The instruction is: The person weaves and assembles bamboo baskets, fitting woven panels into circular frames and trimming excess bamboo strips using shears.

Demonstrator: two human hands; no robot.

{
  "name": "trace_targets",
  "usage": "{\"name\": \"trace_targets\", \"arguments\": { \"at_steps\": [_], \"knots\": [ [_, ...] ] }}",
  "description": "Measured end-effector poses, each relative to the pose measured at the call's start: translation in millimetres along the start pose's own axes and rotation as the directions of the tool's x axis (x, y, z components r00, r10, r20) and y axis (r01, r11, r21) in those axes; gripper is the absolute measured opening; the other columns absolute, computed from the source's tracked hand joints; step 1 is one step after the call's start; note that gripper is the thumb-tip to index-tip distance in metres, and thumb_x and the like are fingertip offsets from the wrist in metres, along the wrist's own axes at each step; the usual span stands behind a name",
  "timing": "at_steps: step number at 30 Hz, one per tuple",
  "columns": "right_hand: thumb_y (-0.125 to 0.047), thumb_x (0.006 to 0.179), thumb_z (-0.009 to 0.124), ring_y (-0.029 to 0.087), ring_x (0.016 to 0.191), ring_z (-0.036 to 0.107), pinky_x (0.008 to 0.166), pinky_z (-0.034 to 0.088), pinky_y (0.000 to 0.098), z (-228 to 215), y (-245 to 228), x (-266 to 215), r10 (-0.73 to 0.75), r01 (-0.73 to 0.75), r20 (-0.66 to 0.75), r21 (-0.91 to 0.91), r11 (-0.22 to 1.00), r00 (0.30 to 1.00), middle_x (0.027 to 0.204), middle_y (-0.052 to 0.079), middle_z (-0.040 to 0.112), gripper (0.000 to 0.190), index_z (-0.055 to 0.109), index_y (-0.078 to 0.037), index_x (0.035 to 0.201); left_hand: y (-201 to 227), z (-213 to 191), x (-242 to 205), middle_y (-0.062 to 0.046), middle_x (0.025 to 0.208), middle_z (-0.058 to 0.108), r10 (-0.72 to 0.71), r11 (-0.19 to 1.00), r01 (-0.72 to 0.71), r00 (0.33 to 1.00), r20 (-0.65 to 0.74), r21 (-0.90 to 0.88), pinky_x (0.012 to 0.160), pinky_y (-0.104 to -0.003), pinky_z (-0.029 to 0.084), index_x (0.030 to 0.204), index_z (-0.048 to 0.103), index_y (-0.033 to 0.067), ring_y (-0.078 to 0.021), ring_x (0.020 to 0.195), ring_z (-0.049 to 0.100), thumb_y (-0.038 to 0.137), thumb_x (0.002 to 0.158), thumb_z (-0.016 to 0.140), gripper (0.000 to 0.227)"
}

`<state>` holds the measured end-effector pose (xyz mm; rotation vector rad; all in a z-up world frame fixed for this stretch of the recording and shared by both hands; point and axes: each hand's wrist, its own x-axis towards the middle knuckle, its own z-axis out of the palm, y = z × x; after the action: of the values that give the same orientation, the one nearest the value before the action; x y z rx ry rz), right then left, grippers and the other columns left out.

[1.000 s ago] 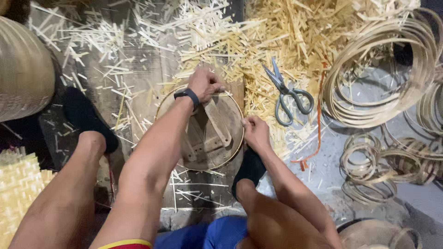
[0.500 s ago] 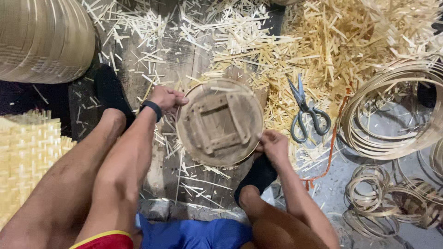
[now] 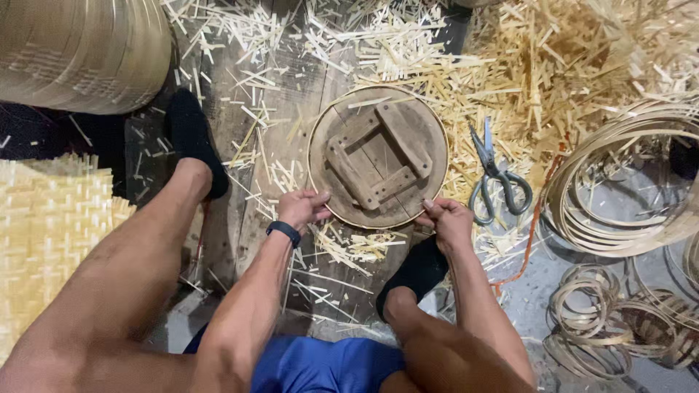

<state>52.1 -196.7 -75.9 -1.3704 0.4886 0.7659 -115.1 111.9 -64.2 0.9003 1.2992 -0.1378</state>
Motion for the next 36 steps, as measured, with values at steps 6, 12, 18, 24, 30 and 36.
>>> {"name": "trace_targets", "arguments": {
  "at_steps": [6, 12, 18, 24, 30, 36],
  "knots": [
    [-0.009, 0.09, 0.075, 0.027, 0.07, 0.071, 0.063, 0.061, 0.0376, 8.7, -12.3, -3.3, -0.042, 0.023, -0.08, -0.228, 0.973, 0.996, 0.088, 0.016, 0.073, 0.018, 0.069, 0.007, 0.095, 0.4, 14.9, -12.4, -0.013, 0.092, 0.074, 0.029, 0.999, -0.029, 0.999, -0.046, -0.016, 0.064, -0.03, 0.065, 0.099, 0.069, -0.0019, -0.0184, 0.073, 0.073, 0.009, 0.086, 0.078, 0.02],
    [-0.036, 0.081, 0.087, 0.033, 0.119, 0.062, 0.103, 0.052, 0.0436, 90.0, -99.9, -60.3, -0.611, 0.601, 0.316, -0.724, 0.34, 0.726, 0.127, 0.021, 0.062, 0.075, 0.055, 0.001, 0.138, 53.7, 27.3, -66.5, -0.017, 0.101, 0.07, 0.349, 0.896, -0.344, 0.936, 0.031, 0.28, 0.062, -0.028, 0.055, 0.114, 0.067, -0.0001, -0.0177, 0.075, 0.065, 0.018, 0.079, 0.088, 0.044],
    [-0.034, 0.084, 0.07, 0.032, 0.101, 0.07, 0.091, 0.061, 0.0478, 166.7, -156.4, -93.0, -0.089, 0.154, 0.333, -0.175, 0.973, 0.939, 0.116, 0.02, 0.069, 0.055, 0.054, -0.003, 0.126, 107.7, 64.2, -153.3, -0.018, 0.132, 0.066, 0.885, 0.252, -0.897, 0.366, 0.288, 0.364, 0.101, -0.039, 0.056, 0.139, 0.057, 0.0004, -0.0294, 0.118, 0.067, 0.038, 0.098, 0.075, 0.058],
    [-0.019, 0.106, 0.066, 0.038, 0.108, 0.064, 0.099, 0.054, 0.0554, 112.6, -108.6, -86.7, -0.369, 0.178, 0.467, 0.403, 0.898, 0.804, 0.113, 0.025, 0.063, 0.033, 0.057, 0.011, 0.113, 107.7, 93.2, -173.9, -0.019, 0.129, 0.068, 0.86, 0.069, -0.927, 0.242, 0.449, 0.367, 0.098, -0.041, 0.057, 0.148, 0.05, 0.0011, -0.0285, 0.115, 0.069, 0.068, 0.083, 0.065, 0.095],
    [-0.041, 0.1, 0.039, 0.035, 0.132, 0.057, 0.112, 0.048, 0.0484, 11.4, -90.2, -96.4, -0.313, 0.145, 0.191, 0.593, 0.792, 0.931, 0.148, 0.02, 0.054, 0.067, 0.043, -0.002, 0.153, 142.8, 99.3, -131.7, -0.006, 0.093, 0.079, 0.842, 0.376, -0.828, 0.492, 0.219, 0.417, 0.051, -0.031, 0.056, 0.136, 0.067, 0.0166, -0.0134, 0.07, 0.071, 0.06, 0.098, 0.055, 0.059],
    [-0.043, 0.104, 0.038, 0.034, 0.137, 0.051, 0.115, 0.044, 0.0468, 16.2, -3.6, -51.9, -0.146, -0.058, 0.302, 0.575, 0.816, 0.942, 0.153, 0.017, 0.05, 0.065, 0.04, -0.003, 0.155, 244.0, 15.2, -86.7, -0.001, 0.071, 0.063, 0.943, 0.284, -0.672, 0.324, -0.073, 0.684, 0.052, -0.033, 0.038, 0.08, 0.063, -0.0001, -0.015, 0.058, 0.049, 0.053, 0.12, 0.05, 0.068]
  ]
}}
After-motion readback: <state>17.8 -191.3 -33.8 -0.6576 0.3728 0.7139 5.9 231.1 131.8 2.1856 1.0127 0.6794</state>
